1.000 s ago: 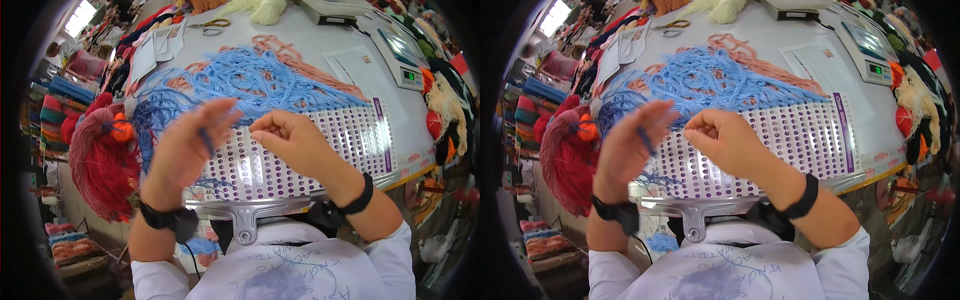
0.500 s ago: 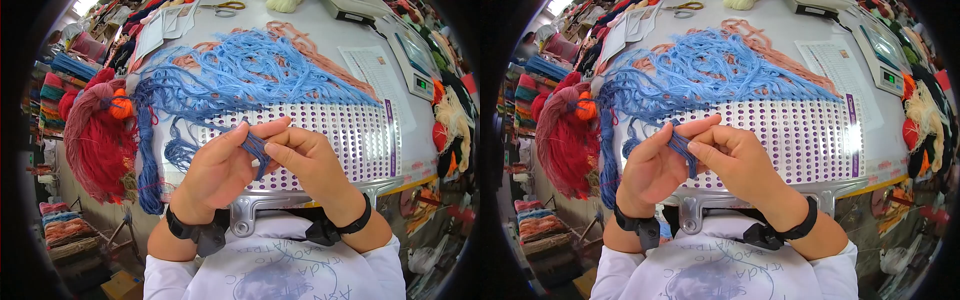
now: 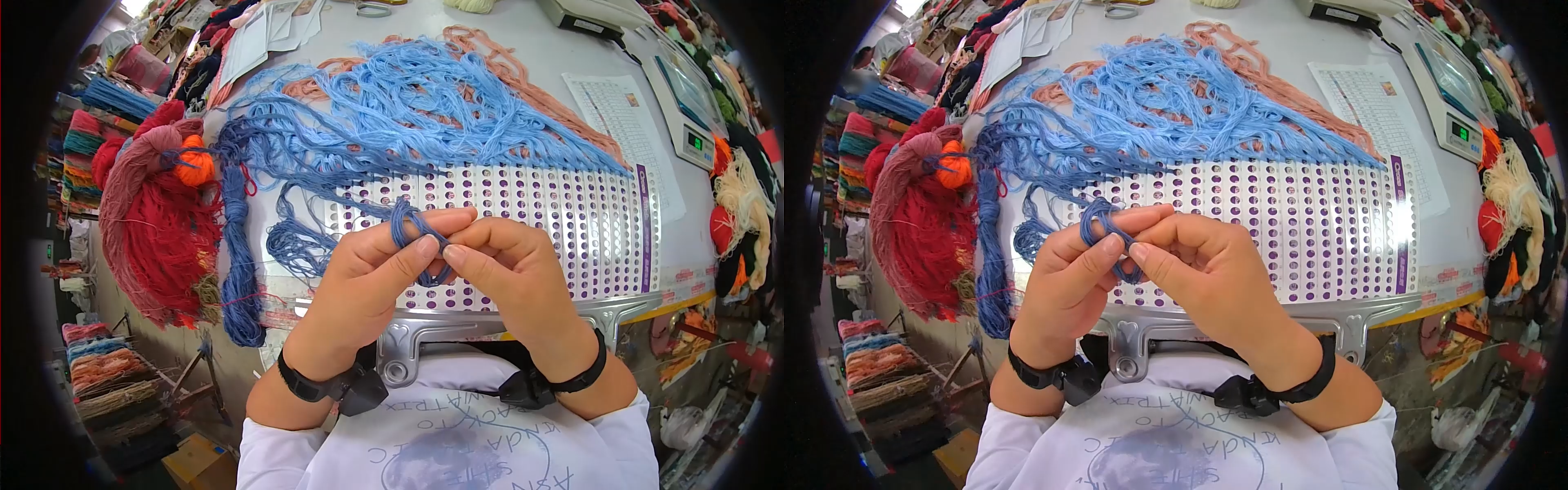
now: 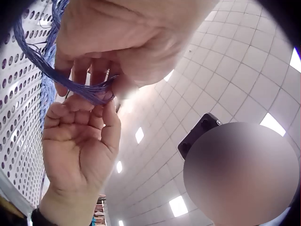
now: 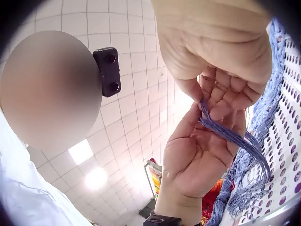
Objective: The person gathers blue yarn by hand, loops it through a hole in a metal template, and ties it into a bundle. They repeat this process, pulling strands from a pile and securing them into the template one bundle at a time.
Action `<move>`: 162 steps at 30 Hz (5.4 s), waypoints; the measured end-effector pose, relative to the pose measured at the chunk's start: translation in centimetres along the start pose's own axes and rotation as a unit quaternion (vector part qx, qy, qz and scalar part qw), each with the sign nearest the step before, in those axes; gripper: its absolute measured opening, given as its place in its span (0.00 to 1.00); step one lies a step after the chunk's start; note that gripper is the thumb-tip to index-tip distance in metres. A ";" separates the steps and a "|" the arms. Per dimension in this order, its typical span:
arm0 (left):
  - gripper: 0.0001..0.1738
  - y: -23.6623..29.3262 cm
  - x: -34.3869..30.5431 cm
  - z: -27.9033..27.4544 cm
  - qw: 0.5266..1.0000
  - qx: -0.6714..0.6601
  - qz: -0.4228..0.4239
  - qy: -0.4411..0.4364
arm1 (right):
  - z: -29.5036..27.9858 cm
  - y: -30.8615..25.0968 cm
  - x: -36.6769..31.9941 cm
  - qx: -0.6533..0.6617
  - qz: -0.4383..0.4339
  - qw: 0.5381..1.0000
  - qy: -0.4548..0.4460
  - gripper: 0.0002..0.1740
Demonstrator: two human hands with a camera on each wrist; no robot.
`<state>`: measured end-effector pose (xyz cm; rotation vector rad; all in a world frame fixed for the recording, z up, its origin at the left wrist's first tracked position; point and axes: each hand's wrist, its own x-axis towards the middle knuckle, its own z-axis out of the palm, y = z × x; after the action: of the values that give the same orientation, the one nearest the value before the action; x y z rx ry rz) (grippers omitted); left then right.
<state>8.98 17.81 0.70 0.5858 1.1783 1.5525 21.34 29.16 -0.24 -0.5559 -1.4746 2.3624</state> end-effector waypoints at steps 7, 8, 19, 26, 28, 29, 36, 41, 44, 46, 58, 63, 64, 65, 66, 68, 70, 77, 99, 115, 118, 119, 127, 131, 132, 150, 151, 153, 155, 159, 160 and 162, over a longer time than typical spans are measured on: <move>0.17 0.1 0.1 -0.8 0.999 -0.047 0.021 0.009 | 0.1 0.5 0.0 0.035 -0.008 0.999 0.009 0.07; 0.17 0.1 0.1 -0.9 0.999 -0.047 0.020 0.009 | 0.1 0.5 0.0 0.035 -0.008 0.999 0.009 0.07; 0.12 2.4 0.0 -8.3 0.951 -0.300 0.078 -0.017 | -4.1 -2.8 -1.3 0.036 -0.044 0.996 0.070 0.08; 0.08 14.1 -7.2 -26.6 0.925 -0.347 0.139 0.063 | -26.2 -12.1 -11.9 -0.037 -0.032 0.989 0.140 0.05; 0.08 16.9 -9.6 -32.0 0.923 -0.339 0.148 0.107 | -30.1 -14.6 -14.9 -0.010 -0.030 0.960 0.278 0.03; 0.08 18.1 -10.8 -35.2 0.924 -0.335 0.145 0.112 | -32.3 -16.0 -16.5 -0.021 -0.022 0.948 0.318 0.03; 0.11 23.2 -11.9 -46.9 0.873 -0.367 0.196 0.253 | -53.7 -27.5 -28.1 0.015 -0.121 0.837 0.533 0.07; 0.09 14.6 -0.8 -20.3 0.951 -0.206 0.186 0.137 | -31.2 -21.9 -8.9 -0.055 -0.161 0.900 0.400 0.15; 0.17 6.4 3.8 -9.0 0.991 -0.015 0.008 0.135 | -19.8 -13.3 -0.2 -0.272 -0.101 0.922 0.255 0.14; 0.21 2.4 6.4 -6.1 0.982 -0.069 -0.178 0.000 | -13.7 -8.2 3.7 -0.233 -0.012 0.955 0.183 0.14; 0.09 -3.6 12.4 -2.4 0.933 0.330 -0.127 0.070 | -8.3 3.3 8.5 -0.346 -0.009 0.926 0.149 0.08; 0.05 -3.0 12.7 -2.2 0.932 0.314 -0.166 0.067 | -8.3 3.9 8.3 -0.346 -0.058 0.918 0.182 0.06; 0.05 -2.9 12.7 -2.4 0.939 0.288 -0.177 0.063 | -8.0 3.7 8.1 -0.389 -0.081 0.900 0.177 0.06; 0.06 -2.8 12.6 -2.5 0.945 0.261 -0.188 0.061 | -7.8 3.6 8.0 -0.431 -0.104 0.880 0.171 0.06; 0.06 -2.6 12.6 -2.5 0.944 0.261 -0.190 0.063 | -7.8 3.9 7.8 -0.430 -0.102 0.881 0.169 0.06; 0.06 -2.5 12.7 -2.3 0.941 0.265 -0.199 0.065 | -8.1 4.3 7.1 -0.480 -0.189 0.846 0.133 0.07; 0.06 -2.9 12.6 -2.1 0.945 0.264 -0.179 0.074 | -8.5 4.4 6.7 -0.474 -0.210 0.847 0.116 0.09; 0.10 -2.0 11.3 -5.0 0.960 0.194 0.010 0.204 | -9.1 1.4 6.8 -0.434 -0.016 0.895 0.100 0.13; 0.11 0.5 9.6 -6.8 0.987 0.083 0.028 0.134 | -10.0 2.9 7.7 -0.570 -0.183 0.801 0.008 0.16; 0.15 4.6 5.7 -4.5 0.997 -0.041 0.011 0.071 | -5.0 -1.2 6.0 -0.377 -0.074 0.921 0.069 0.10; 0.23 2.6 4.8 -1.1 0.995 -0.103 -0.003 0.015 | -2.4 -1.5 4.8 -0.193 -0.061 0.979 0.037 0.10; 0.24 2.2 4.6 -0.6 0.990 -0.139 -0.031 0.007 | -1.9 -1.5 4.5 -0.097 -0.052 0.994 0.012 0.11; 0.29 1.7 3.6 0.4 0.981 -0.180 -0.068 -0.015 | -0.8 -2.2 3.0 -0.043 -0.005 0.999 -0.008 0.08; 0.28 1.6 3.1 0.0 0.980 -0.188 -0.058 -0.030 | -0.7 -2.1 2.6 -0.040 -0.007 0.999 -0.004 0.08; 0.28 1.7 3.0 0.0 0.980 -0.188 -0.057 -0.029 | -0.6 -2.2 2.5 -0.036 -0.007 0.999 -0.001 0.08; 0.16 1.0 2.3 0.3 0.994 -0.109 0.013 0.008 | 0.2 -1.6 2.5 -0.258 -0.177 0.944 0.103 0.03; 0.16 1.3 2.3 0.2 0.992 -0.126 -0.007 0.004 | 0.1 -1.6 2.5 -0.257 -0.177 0.944 0.104 0.03; 0.17 1.3 1.9 0.3 0.989 -0.145 -0.031 0.003 | 0.0 -1.3 2.1 -0.195 -0.105 0.970 0.096 0.03; 0.18 1.3 1.9 0.3 0.985 -0.167 -0.037 0.010 | -0.3 -0.6 2.4 -0.175 -0.108 0.975 0.086 0.04; 0.18 0.6 2.2 0.1 0.988 -0.154 -0.016 0.000 | 0.5 -1.2 2.1 -0.258 -0.167 0.947 0.092 0.04; 0.18 0.5 2.3 0.4 0.990 -0.138 -0.011 0.016 | 0.4 -1.2 2.1 -0.258 -0.167 0.947 0.093 0.04; 0.18 0.5 2.2 0.9 0.992 -0.121 -0.007 0.031 | 0.2 -1.1 2.2 -0.251 -0.147 0.951 0.102 0.04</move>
<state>8.77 20.20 1.09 0.3695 1.0173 1.6813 19.35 30.39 0.44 -0.6209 -1.9100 1.6497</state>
